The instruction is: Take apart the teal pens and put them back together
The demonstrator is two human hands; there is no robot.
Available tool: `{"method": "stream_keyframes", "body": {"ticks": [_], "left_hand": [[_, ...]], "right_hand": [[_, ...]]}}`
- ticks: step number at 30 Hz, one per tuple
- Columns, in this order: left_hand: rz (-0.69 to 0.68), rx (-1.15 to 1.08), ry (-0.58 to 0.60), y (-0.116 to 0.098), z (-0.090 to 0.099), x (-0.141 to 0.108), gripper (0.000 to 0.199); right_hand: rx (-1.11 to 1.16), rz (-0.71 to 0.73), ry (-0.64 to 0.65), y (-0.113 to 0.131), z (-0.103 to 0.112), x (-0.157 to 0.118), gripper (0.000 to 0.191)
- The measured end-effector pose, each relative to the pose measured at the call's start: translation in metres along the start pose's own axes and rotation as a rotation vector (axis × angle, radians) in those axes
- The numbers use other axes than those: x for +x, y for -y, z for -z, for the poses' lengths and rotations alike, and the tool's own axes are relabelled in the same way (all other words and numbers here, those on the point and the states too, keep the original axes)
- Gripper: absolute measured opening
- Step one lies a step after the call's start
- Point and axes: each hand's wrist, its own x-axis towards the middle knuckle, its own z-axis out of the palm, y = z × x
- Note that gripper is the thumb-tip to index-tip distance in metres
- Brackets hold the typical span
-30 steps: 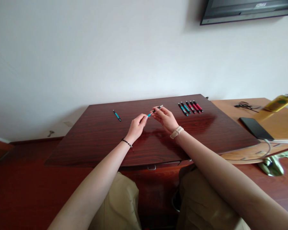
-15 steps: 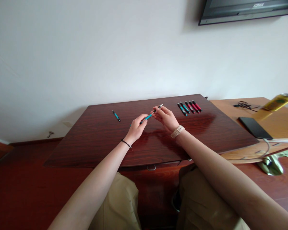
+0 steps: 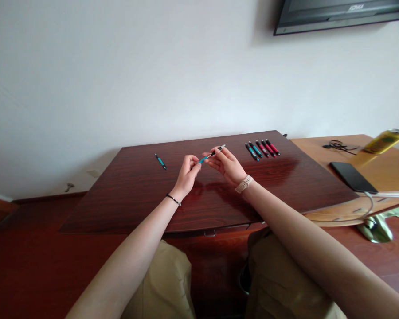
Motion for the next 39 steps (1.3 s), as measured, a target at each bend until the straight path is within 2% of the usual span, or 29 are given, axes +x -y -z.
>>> {"method": "stream_keyframes", "body": {"ticks": [4, 9, 13, 17, 23, 29, 33, 36, 39], "left_hand": [[0.043, -0.21, 0.049, -0.008, -0.002, -0.001, 0.029], [0.029, -0.3, 0.1, -0.023, -0.008, -0.001, 0.034], [0.057, -0.419, 0.199, -0.03, -0.011, -0.003, 0.049], [0.048, -0.385, 0.239, -0.03, -0.011, -0.006, 0.057], [0.021, -0.364, 0.227, -0.029, -0.01, -0.009, 0.051], [0.009, -0.343, 0.324, -0.035, -0.008, -0.017, 0.039], [-0.002, -0.259, 0.385, -0.035, -0.007, -0.02, 0.038], [0.027, -0.178, 0.356, -0.029, -0.002, -0.018, 0.04], [0.044, -0.161, 0.222, -0.02, 0.003, -0.013, 0.034]], "right_hand": [[0.053, 0.011, 0.022, 0.002, -0.002, 0.001, 0.036], [0.104, -0.001, -0.099, 0.005, 0.005, 0.006, 0.025], [0.193, -0.028, -0.144, 0.003, 0.012, 0.011, 0.017], [0.19, -0.058, -0.16, 0.0, 0.017, 0.015, 0.018], [0.211, -0.092, -0.138, 0.002, 0.024, 0.018, 0.018], [0.256, -0.109, -0.107, 0.006, 0.027, 0.017, 0.016], [0.177, -0.074, -0.119, 0.008, 0.022, 0.014, 0.019], [0.11, 0.005, -0.155, 0.01, 0.018, 0.011, 0.024], [0.053, 0.058, -0.155, 0.01, 0.014, 0.008, 0.029]]}}
